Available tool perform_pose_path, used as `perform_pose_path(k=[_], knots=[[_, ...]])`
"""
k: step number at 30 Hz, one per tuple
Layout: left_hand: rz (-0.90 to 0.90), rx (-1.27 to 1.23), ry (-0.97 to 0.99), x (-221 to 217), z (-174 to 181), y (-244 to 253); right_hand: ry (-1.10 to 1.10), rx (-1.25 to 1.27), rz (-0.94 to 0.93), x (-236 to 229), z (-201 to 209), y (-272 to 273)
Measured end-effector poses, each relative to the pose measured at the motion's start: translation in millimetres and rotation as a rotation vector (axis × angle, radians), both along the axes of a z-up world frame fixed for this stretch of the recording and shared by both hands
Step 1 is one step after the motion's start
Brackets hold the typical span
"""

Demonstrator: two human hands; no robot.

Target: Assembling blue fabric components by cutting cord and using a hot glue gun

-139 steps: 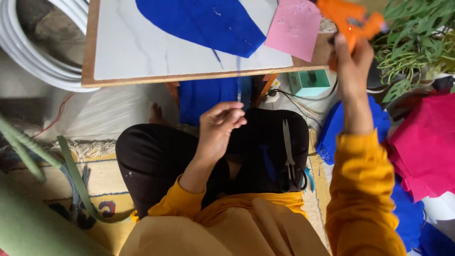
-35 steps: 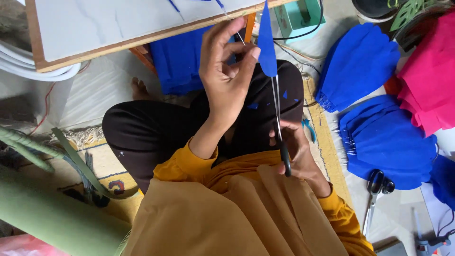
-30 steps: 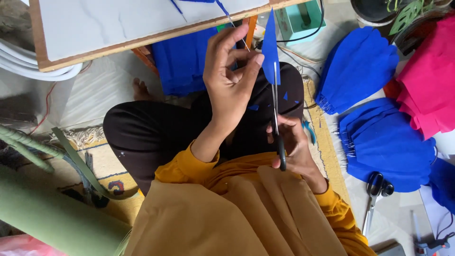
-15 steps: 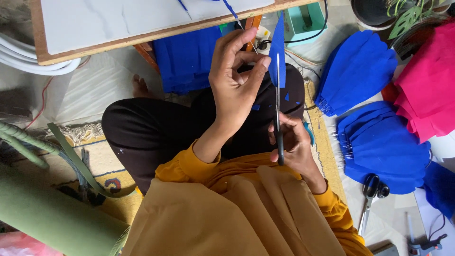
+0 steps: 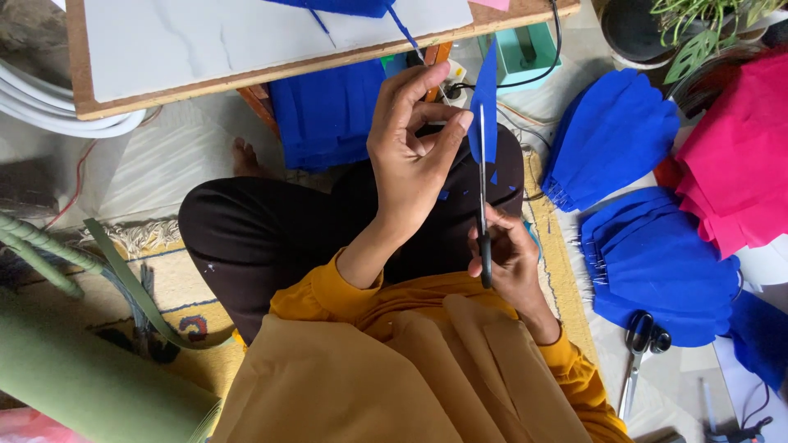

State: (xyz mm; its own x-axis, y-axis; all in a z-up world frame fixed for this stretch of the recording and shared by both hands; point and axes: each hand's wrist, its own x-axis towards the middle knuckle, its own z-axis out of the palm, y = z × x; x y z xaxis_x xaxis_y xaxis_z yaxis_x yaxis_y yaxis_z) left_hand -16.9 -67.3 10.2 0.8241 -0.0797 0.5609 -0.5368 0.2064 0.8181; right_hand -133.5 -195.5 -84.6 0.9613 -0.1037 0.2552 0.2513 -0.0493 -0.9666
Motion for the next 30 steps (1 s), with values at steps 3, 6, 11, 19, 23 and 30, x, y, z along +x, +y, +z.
perform_pose_path(k=[3,6,11,19,23,30], knots=[[-0.015,-0.012,0.005,-2,3,-1,-0.023,-0.008,-0.015,0,0,0],[-0.028,-0.024,0.018,-4,5,-4,-0.002,-0.005,-0.052,-1,-2,-1],[-0.035,0.021,0.040,-9,10,-6,-0.080,0.165,0.008,-1,-7,-5],[-0.075,-0.049,0.022,-15,5,-17,-0.219,0.236,-0.027,2,-21,-11],[-0.082,-0.020,0.022,-19,5,-20,-0.228,0.274,-0.010,3,-22,-14],[-0.094,-0.012,0.015,-24,2,-24,-0.217,0.270,-0.041,-2,-19,-12]])
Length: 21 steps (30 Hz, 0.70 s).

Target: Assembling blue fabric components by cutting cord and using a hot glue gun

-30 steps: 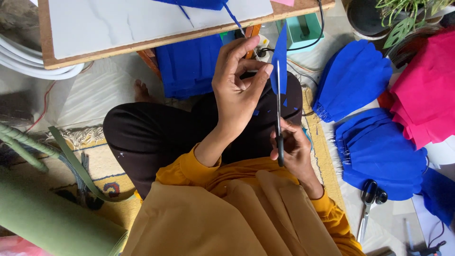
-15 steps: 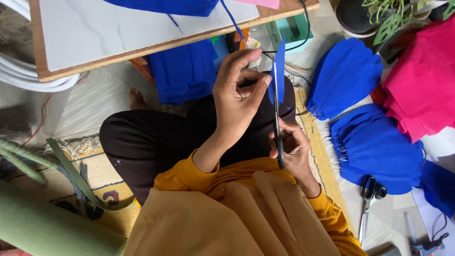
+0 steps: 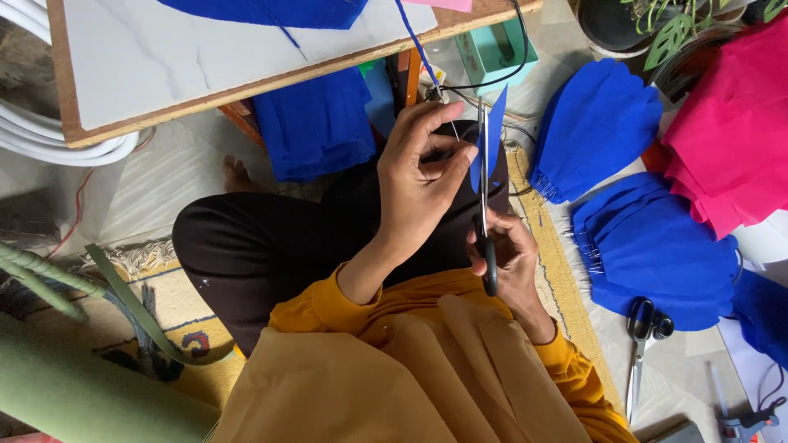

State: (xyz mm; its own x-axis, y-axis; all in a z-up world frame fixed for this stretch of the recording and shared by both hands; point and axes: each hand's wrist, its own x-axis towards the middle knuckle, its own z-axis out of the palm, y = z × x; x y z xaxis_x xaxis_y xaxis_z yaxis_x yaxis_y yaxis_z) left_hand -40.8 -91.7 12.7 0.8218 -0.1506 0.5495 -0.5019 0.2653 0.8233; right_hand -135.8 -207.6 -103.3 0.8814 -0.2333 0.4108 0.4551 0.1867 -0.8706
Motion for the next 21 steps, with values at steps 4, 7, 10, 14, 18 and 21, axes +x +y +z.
perform_pose_path(k=[4,7,10,14,18,21], knots=[[0.008,-0.005,-0.008,-1,-2,-3,0.008,0.003,-0.024,-3,0,3],[0.008,-0.002,-0.010,-2,-2,-4,0.021,0.020,-0.031,-5,0,5],[0.002,0.006,-0.002,-2,-3,-5,0.030,0.010,-0.048,-7,-6,3],[-0.016,0.008,0.025,-3,-5,-4,0.035,0.000,-0.056,-10,-17,-1],[-0.023,0.022,0.028,-4,-4,-4,0.038,0.005,-0.075,-13,-24,-4],[-0.024,0.039,0.025,-4,-5,-4,0.048,0.002,-0.083,-14,-25,-2]])
